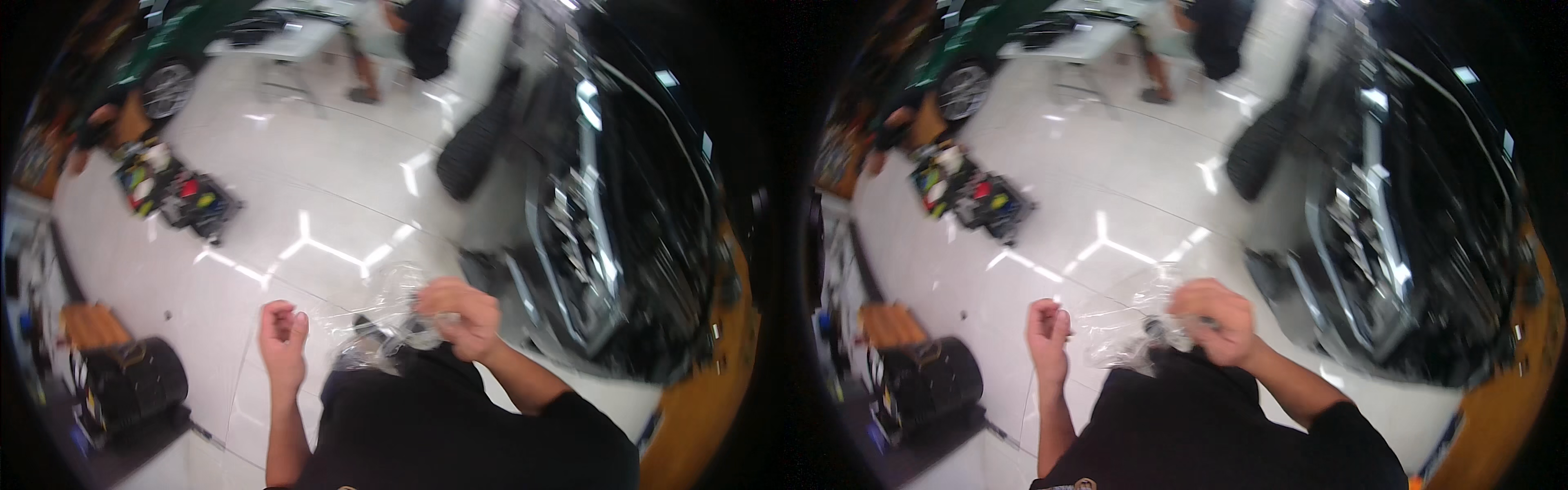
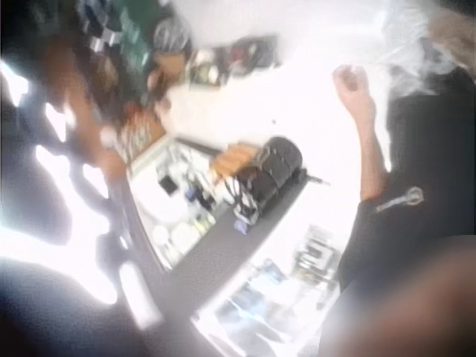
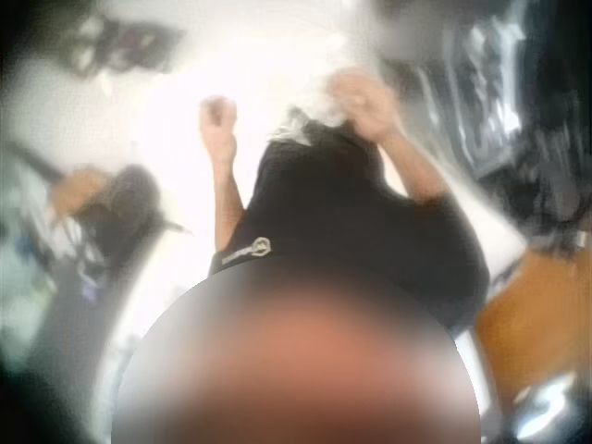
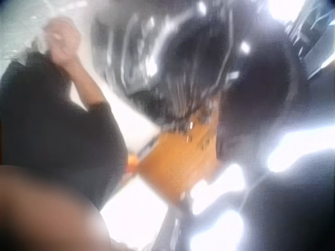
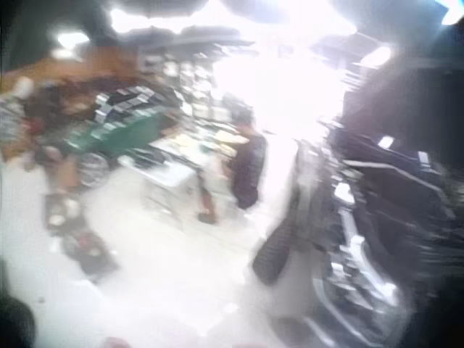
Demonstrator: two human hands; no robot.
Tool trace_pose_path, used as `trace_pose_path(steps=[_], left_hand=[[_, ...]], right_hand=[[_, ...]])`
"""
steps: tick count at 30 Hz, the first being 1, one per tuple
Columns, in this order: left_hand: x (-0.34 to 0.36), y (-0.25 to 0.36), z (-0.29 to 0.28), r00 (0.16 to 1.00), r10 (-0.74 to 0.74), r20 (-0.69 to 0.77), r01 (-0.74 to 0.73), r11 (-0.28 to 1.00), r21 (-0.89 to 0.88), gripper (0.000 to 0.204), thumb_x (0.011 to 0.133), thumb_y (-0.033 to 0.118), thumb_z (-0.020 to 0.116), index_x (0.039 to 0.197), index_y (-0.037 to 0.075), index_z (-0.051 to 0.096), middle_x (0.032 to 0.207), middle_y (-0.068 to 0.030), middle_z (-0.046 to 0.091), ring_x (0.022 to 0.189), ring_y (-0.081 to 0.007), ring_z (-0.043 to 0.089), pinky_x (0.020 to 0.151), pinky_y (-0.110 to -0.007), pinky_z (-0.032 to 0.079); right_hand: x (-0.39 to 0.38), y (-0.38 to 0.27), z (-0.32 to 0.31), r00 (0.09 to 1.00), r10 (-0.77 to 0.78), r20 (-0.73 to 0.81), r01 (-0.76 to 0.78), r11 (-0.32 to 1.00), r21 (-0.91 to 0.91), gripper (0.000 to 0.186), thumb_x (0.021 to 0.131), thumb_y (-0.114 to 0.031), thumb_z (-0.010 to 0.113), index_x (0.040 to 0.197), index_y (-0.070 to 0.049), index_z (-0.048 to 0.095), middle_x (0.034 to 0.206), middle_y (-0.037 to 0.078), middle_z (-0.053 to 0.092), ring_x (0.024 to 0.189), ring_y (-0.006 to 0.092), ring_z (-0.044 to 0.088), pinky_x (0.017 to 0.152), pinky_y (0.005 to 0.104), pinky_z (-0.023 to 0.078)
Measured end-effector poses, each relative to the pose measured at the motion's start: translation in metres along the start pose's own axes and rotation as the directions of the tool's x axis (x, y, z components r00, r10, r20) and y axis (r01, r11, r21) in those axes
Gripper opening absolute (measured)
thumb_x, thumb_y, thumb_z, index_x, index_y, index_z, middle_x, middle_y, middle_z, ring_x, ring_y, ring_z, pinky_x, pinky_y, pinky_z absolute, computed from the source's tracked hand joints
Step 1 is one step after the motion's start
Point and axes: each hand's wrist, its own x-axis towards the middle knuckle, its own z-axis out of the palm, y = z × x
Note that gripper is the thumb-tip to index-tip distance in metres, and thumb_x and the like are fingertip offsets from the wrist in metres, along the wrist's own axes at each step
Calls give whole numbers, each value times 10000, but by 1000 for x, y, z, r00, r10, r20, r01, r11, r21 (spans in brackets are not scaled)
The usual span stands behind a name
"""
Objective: The person applies a transparent protective film to the front bumper and headlight area of a black car. They smooth the film with their hands, peel back sections to adjust placement, and continue working along the contours of the bumper.
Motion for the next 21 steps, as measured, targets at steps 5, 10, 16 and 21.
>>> trace_pose_path(steps=[5,10,16,21], left_hand=[[6,-11,-123,961,26,-277,-35,999,-28,384,1039,299,590,1342,64,560,1145,-55,609,941,-136,620,766,-287,488],[32,-7,-144,986,-28,-164,-34,930,-365,923,944,664,601,1616,123,274,1532,-140,448,1340,-310,521,1026,-475,487],[130,6,-97,901,143,409,200,700,-686,1356,766,729,781,1678,125,-20,1692,-146,196,1526,-304,306,1193,-464,343],[236,46,-133,999,22,-30,-38,538,-842,684,981,207,710,1556,31,383,1468,-191,533,1295,-240,578,1059,-352,495]], right_hand=[[70,10,70,966,148,-211,-109,977,184,141,811,-53,533,858,41,627,822,135,654,752,210,606,738,320,480],[137,20,155,989,72,-126,-42,973,225,98,862,-63,545,811,19,525,752,105,584,665,146,504,617,287,399],[230,47,282,994,-24,-109,64,925,375,174,970,-158,568,885,-20,505,779,83,522,677,129,437,606,279,343],[336,79,339,904,-419,87,398,897,192,245,839,31,623,1082,22,596,888,195,644,722,258,606,641,346,493]])
